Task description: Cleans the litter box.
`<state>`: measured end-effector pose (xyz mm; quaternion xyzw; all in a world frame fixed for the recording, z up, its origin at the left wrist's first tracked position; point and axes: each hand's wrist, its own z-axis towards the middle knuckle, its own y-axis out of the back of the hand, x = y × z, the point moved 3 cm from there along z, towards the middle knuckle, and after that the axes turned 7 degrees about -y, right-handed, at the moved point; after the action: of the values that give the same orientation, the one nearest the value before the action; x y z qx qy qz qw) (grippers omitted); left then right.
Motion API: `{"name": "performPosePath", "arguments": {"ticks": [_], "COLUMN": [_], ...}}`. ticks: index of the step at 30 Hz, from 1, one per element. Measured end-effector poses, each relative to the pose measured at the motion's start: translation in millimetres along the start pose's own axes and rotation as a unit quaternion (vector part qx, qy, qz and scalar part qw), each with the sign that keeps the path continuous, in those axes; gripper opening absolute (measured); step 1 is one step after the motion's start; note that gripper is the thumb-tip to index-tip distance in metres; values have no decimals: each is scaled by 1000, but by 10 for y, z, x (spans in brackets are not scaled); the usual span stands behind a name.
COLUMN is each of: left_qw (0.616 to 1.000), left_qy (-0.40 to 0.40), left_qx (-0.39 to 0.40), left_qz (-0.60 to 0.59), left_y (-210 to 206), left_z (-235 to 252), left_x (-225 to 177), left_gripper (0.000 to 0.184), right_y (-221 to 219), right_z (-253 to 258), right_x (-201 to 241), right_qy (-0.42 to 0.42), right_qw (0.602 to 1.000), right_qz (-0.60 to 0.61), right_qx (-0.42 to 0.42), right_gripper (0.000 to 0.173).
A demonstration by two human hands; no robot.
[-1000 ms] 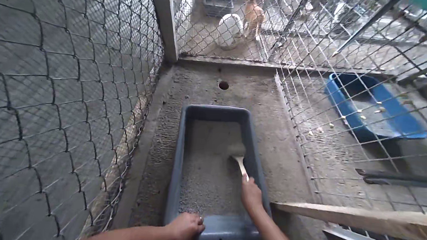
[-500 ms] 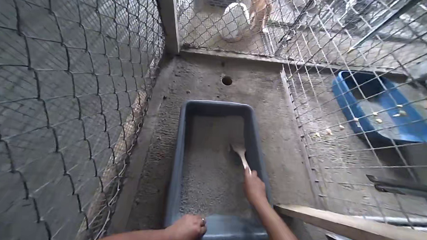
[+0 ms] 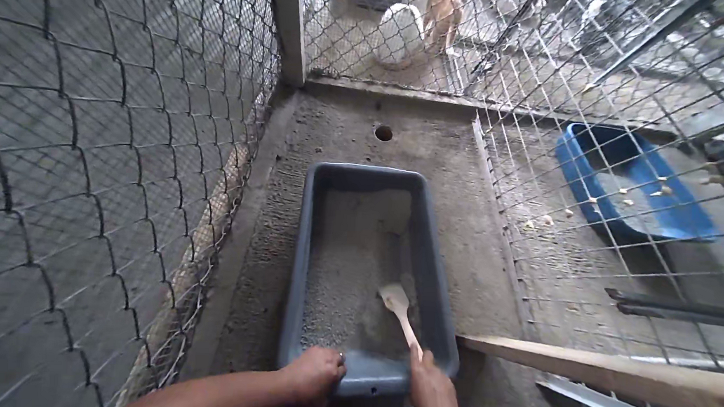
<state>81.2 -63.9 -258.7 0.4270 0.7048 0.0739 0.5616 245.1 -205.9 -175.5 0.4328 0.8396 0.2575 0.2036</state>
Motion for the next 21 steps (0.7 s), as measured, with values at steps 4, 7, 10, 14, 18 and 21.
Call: {"name": "performPosePath", "arguments": {"ticks": [4,7,10,14,18,21], "left_qw": [1000,1000,957,819,700,720], "left_qy": [4,21,9,258,402,395], "left_qx": [2,-2,-286,-512,-501,-499], "left_qz": [-2,-7,58,36,-313,-275], "left_y": [10,26,147,1237,1644,1888], "left_z": [-22,-26,-137,-345,-282,-228], "left_x": [-32,-14,101,714,1504,1605], "left_gripper": [45,46,41,80,62,46], "right_y": [538,850,587,-67,-6,648], "right_z": [884,1121,589,-272,89,674], "right_x": [531,899,755,310,489,716], "right_qy": [36,23,38,28,28,41], "right_qw": [996,995,997,999,999,996], "right_qz": [40,42,57,32,0,48], "right_qx": [-77,-88,-45,19,-17,-67], "right_gripper": [56,56,53,51,52,47]}}
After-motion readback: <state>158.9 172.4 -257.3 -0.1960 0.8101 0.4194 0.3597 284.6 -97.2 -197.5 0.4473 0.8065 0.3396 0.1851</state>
